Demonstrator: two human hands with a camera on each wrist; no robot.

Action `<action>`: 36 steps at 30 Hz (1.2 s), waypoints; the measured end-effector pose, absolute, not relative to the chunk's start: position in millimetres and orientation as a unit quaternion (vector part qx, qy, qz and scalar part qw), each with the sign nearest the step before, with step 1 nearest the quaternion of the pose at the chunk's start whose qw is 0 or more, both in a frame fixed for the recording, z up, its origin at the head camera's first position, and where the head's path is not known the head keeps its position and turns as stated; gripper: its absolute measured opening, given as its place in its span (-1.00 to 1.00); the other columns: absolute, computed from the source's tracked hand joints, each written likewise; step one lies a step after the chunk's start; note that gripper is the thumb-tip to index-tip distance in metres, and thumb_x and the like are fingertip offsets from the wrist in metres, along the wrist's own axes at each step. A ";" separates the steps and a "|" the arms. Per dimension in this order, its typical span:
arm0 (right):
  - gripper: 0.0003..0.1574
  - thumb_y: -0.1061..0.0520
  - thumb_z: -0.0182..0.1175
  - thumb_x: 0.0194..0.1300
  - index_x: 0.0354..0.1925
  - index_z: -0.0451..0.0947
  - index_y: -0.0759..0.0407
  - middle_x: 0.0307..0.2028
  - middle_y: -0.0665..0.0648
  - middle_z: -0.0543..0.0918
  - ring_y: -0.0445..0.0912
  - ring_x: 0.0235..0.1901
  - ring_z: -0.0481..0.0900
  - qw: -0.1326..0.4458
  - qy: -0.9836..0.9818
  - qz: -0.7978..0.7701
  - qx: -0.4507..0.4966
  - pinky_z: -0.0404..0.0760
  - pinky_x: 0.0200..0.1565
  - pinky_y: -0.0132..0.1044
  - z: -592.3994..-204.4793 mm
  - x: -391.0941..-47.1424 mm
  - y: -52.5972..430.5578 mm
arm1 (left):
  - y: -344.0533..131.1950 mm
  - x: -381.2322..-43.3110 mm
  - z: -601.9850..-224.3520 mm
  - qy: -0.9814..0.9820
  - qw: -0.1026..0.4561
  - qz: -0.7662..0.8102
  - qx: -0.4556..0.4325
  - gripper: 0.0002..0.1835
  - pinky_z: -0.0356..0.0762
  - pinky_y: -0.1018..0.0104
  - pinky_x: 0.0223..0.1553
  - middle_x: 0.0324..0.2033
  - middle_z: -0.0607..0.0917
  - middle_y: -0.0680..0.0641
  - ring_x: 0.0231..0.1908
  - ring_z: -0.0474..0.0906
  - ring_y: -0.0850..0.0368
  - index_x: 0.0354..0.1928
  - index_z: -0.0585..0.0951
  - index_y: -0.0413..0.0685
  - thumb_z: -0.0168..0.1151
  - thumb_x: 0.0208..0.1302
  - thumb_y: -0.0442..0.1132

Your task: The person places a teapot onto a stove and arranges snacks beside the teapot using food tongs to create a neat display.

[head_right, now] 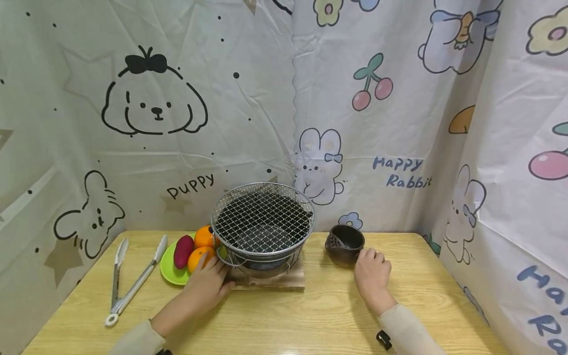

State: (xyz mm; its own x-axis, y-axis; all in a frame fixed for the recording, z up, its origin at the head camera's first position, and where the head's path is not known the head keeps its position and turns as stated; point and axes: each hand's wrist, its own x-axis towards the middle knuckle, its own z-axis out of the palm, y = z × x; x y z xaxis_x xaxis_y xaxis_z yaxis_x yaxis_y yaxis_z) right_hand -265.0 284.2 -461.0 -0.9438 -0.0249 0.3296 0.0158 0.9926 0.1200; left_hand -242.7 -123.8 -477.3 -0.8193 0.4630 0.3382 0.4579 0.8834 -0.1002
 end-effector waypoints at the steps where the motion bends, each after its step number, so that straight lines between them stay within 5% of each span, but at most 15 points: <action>1: -0.75 0.30 -0.11 0.50 -0.30 0.37 0.47 -0.40 0.33 0.40 0.22 -0.36 0.47 0.164 -0.985 -0.059 0.002 0.53 -0.37 0.07 -460.8 -265.1 284.7 | -123.6 -242.8 -477.5 -0.953 0.183 0.010 -0.242 -0.43 0.20 -0.20 0.43 0.17 0.65 -0.18 0.18 0.45 -0.11 0.17 0.62 -0.28 0.24 0.37 0.07; 27: -0.83 0.36 0.08 0.25 -0.26 0.41 0.53 -0.36 0.38 0.45 0.24 -0.28 0.49 0.131 -0.991 -0.011 0.007 0.56 -0.36 0.11 -444.3 -269.5 291.8 | -123.5 -239.9 -479.8 -0.951 0.198 -0.003 -0.236 -0.47 0.30 -0.15 0.35 0.16 0.65 -0.16 0.13 0.48 -0.08 0.15 0.63 -0.27 0.23 0.38 0.04; 36: -0.69 0.22 0.22 0.33 -0.35 0.43 0.51 -0.45 0.35 0.47 0.21 -0.41 0.51 0.190 -0.982 -0.007 0.020 0.55 -0.48 0.07 -431.0 -267.2 293.0 | -121.9 -236.0 -473.9 -0.955 0.180 -0.012 -0.237 -0.49 0.30 -0.15 0.36 0.17 0.65 -0.19 0.13 0.47 -0.09 0.15 0.63 -0.30 0.24 0.38 -0.01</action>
State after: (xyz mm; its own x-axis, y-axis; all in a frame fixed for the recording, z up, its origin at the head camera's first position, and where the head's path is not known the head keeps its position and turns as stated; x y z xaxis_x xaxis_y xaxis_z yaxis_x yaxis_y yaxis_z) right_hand -267.2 293.0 -431.0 -0.9268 -0.0417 0.3732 -0.0365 0.9991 0.0210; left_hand -236.0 -121.9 -473.9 -0.8232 0.4482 0.3486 0.4567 0.8874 -0.0624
